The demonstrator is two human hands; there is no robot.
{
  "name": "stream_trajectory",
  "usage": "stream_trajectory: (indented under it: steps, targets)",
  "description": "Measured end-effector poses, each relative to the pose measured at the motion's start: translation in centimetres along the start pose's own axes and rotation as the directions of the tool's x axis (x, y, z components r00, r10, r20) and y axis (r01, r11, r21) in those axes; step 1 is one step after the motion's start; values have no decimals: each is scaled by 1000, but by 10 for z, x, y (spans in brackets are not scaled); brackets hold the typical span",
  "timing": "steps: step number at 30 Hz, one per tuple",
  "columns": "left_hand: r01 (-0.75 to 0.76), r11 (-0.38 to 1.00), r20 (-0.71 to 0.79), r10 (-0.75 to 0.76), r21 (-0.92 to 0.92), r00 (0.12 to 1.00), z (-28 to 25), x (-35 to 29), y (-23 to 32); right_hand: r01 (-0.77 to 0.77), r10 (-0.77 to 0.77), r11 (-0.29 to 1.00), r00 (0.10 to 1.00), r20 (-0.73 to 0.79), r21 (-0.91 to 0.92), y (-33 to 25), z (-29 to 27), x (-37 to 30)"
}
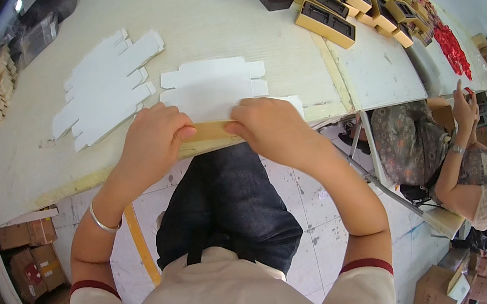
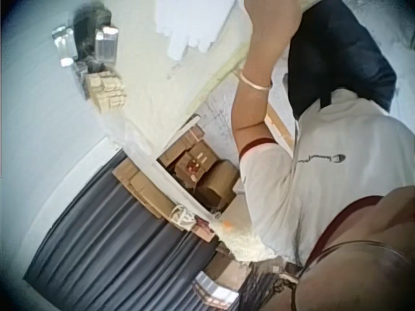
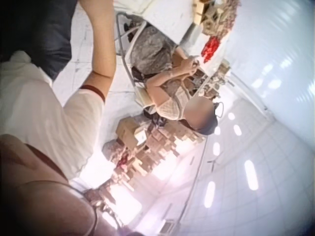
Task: The person folds flat white cardboard pieces into small rectangular boxes. They then pick up a black plastic insert and place it inside each assembled box. The finished units are stacked on the table.
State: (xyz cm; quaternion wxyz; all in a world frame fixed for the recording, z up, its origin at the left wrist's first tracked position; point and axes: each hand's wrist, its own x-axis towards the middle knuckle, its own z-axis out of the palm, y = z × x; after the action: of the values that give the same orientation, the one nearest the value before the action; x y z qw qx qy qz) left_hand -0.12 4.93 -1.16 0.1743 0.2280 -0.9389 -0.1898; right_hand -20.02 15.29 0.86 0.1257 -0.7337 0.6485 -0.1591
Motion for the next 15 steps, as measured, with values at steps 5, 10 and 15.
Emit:
stream_trajectory:
  steps: [5, 10, 15]
  targets:
    - [-158, 973, -320, 204, 166, 925, 6, -6, 18, -60, 49, 988, 995, 85, 139, 21, -24, -30]
    - [-272, 954, -314, 221, -127, 923, 11, -3, 59, -331, 417, 848, 899, -136, 414, 25, -22, -58]
    - [1, 934, -185, -72, -357, 980, 20, 18, 50, -85, 203, 943, 913, -353, 322, -33, 29, -37]
